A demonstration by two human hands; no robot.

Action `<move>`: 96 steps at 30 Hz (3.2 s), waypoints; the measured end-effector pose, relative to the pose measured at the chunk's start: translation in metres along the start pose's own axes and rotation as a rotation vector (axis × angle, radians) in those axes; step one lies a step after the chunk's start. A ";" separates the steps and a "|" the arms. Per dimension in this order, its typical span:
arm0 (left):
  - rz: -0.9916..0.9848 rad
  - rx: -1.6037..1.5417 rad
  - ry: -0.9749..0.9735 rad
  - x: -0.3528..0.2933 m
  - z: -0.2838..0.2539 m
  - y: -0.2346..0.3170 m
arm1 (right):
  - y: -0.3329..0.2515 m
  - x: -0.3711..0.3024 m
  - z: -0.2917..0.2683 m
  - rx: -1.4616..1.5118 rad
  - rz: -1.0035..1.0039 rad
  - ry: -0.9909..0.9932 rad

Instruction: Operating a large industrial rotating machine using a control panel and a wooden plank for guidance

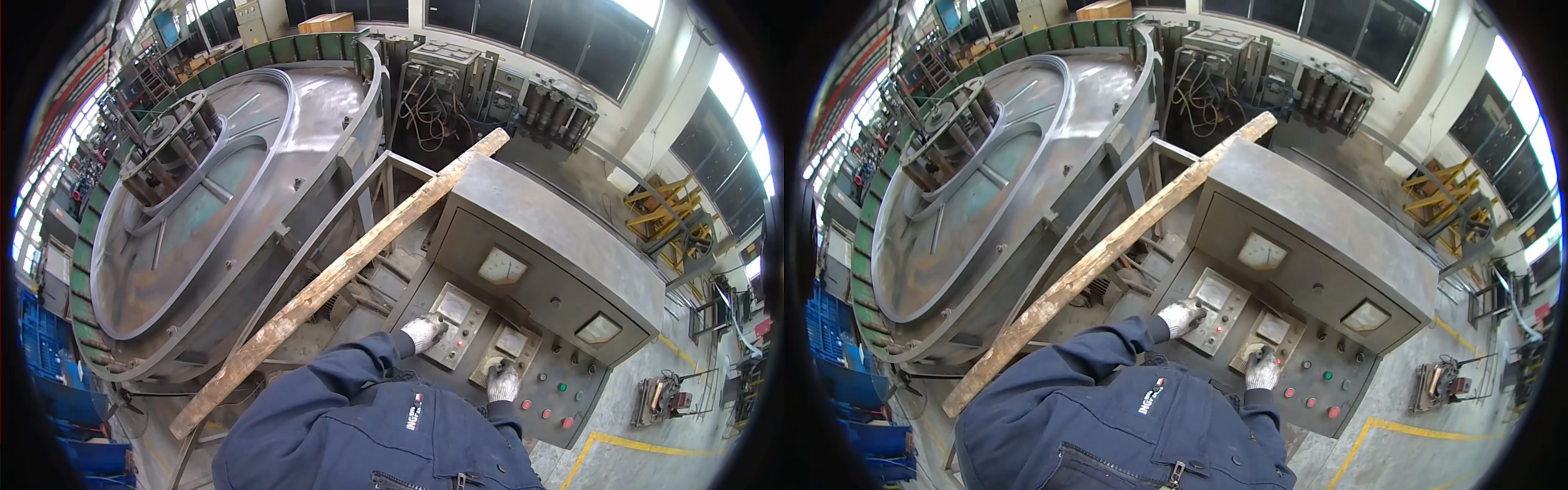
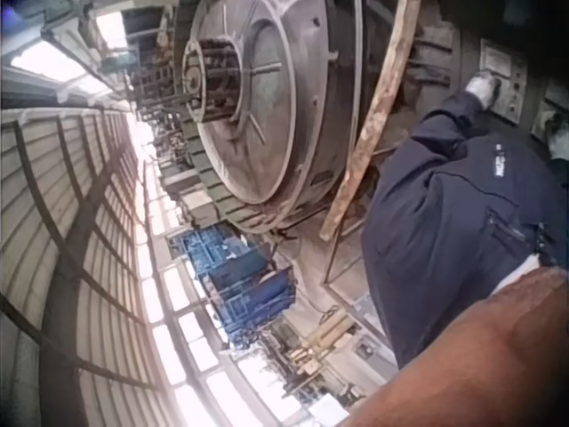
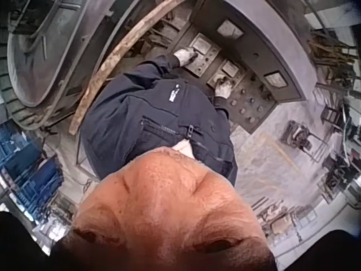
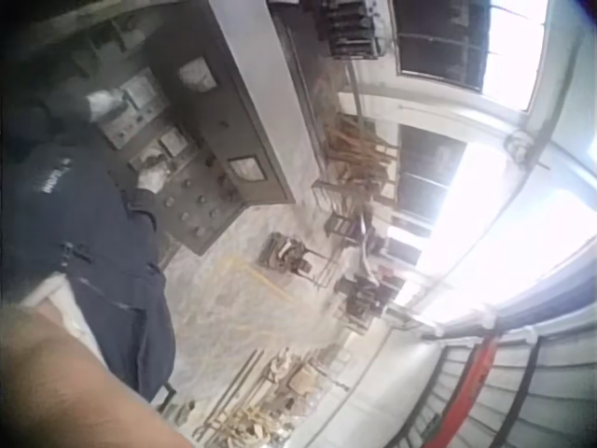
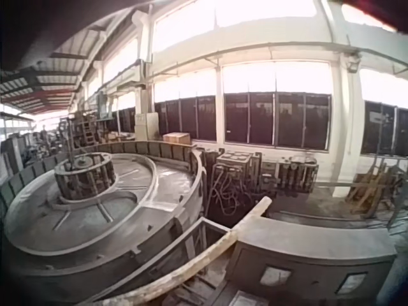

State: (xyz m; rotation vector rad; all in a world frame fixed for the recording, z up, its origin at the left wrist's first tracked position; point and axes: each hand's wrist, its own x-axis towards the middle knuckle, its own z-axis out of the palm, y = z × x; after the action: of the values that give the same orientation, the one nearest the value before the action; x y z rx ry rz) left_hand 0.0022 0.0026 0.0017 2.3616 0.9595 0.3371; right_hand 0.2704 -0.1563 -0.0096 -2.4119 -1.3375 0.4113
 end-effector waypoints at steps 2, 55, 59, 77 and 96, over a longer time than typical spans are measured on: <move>0.003 0.006 0.013 0.000 0.001 -0.001 | 0.001 0.001 0.001 -0.003 0.005 -0.009; -0.033 -0.037 0.010 -0.003 0.010 -0.007 | 0.007 0.003 0.006 -0.036 -0.097 0.005; 0.037 0.028 0.017 0.004 0.014 -0.011 | 0.018 0.003 0.010 0.014 -0.070 0.014; -0.161 -0.149 -0.010 -0.006 -0.016 -0.004 | 0.002 0.003 -0.001 0.007 -0.012 -0.008; 0.019 -0.042 -0.010 -0.005 -0.004 -0.007 | 0.001 0.000 0.003 -0.014 0.005 -0.018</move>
State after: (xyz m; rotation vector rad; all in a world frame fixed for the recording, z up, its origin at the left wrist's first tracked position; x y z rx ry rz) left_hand -0.0068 0.0044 0.0007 2.3340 0.9168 0.3486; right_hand 0.2698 -0.1565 -0.0132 -2.4286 -1.3461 0.4274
